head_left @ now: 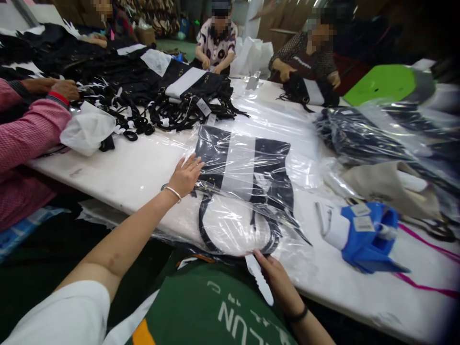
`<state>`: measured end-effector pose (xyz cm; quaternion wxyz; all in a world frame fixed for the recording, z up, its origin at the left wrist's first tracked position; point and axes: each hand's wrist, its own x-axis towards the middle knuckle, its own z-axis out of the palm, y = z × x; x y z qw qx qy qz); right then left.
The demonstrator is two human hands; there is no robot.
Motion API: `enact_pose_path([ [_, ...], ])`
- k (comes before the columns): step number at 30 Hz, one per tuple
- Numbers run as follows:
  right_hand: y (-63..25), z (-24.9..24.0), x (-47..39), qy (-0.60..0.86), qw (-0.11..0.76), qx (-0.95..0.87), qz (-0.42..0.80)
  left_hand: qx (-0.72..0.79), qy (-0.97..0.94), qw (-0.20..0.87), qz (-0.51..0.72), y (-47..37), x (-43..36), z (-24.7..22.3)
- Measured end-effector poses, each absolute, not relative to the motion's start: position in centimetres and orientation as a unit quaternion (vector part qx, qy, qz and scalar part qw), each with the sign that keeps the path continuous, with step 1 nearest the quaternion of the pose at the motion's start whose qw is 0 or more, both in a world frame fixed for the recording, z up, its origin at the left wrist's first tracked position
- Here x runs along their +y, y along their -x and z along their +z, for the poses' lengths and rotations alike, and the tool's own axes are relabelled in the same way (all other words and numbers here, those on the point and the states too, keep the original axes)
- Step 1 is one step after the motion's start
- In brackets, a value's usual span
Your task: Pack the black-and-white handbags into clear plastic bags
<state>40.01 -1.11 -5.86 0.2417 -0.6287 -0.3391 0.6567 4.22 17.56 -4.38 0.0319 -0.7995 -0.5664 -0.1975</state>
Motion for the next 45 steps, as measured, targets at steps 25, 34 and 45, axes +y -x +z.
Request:
enact_pose_path([
  [25,-54.1,-7.9,0.9,0.766,0.272,-0.552,0.187,-0.716,0.647,-0.073,-0.253,3.7,6.8,-9.7],
  [34,-51.1,-6.6,-0.1,0.761,0.272,-0.541,0.234,-0.819,0.552,-0.139,-0.067,5.0,8.1,-7.0],
  [45,-51.6,-6.5,-7.2,0.707,0.353,-0.478,0.382,-0.827,0.530,-0.184,-0.023,5.7,6.6,-6.7],
])
